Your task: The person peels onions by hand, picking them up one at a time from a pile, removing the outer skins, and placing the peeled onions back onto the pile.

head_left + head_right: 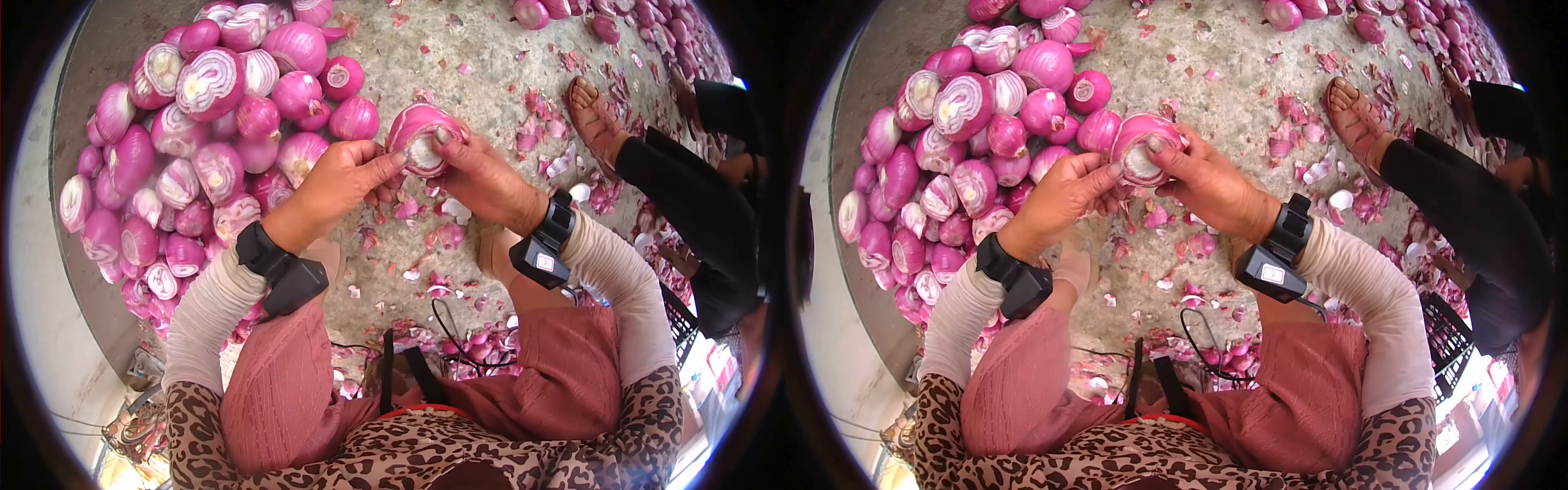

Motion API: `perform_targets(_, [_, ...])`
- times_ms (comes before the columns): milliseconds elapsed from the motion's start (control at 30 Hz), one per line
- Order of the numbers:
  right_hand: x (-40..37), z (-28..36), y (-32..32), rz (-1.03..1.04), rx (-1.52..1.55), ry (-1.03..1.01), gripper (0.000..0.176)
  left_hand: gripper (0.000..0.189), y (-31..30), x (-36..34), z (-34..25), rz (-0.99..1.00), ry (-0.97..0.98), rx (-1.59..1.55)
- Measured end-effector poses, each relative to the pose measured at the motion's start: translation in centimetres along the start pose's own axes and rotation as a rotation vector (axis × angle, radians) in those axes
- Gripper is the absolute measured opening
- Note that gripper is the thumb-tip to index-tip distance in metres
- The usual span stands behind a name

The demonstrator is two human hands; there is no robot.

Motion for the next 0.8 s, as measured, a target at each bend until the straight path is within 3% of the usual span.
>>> perform_targets(67, [0.1, -0.2, 0.0, 0.001, 0.01, -0.024, 0.048, 0.028, 0.0, 0.0, 0.3, -0.036, -0.016, 0.072])
perform_targets(267, [0.3, -0.2, -0.4, 0.053, 0.129, -0.024, 0.045, 0.017, 0.9, -0.4, -1.1, -0.082, 0.085, 0.07])
perform_targets(333, [0.1, -0.2, -0.4, 0.05, 0.15, 0.007, 0.044, 0.015, 1.1, -0.3, -1.5, -0.02, 0.162, 0.29])
perform_targets(467, [-0.2, -1.2, -0.4, -0.018, 0.267, 0.109, 0.041, 0.014, 1.7, -0.3, -0.6, 0.026, 0.206, 0.329])
perform_targets(533, [0.0, -1.3, -0.3, -0.036, 0.297, 0.136, 0.041, 0.014, 2.5, -0.6, -0.2, 0.094, 0.364, 0.612])
perform_targets(567, [0.2, -1.2, -0.3, -0.067, 0.304, 0.113, 0.042, 0.014, 2.8, -0.8, 0.2, 0.095, 0.363, 0.611])
perform_targets(633, [0.7, -0.9, -0.5, -0.098, 0.311, 0.089, 0.043, 0.01, 4.9, -1.7, 0.2, 0.407, 0.471, 0.725])
perform_targets(667, [1.1, -0.8, -0.7, -0.098, 0.295, 0.076, 0.043, 0.012, 5.8, -1.9, 0.3, 0.529, 0.435, 0.762])
perform_targets(800, [0.9, -0.3, 0.1, -0.019, 0.35, 0.101, 0.047, 0.012, 6.2, -2.5, 1.4, 0.568, 0.44, 0.823])
Point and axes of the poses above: each hand's wrist, its own x-axis towards the middle knuckle, its own y-axis out of the palm, z = x × y, the point moved 3 cm from there along x, towards the middle knuckle, and after that the axes turned 5 degrees about -x, right-handed, at the moved point
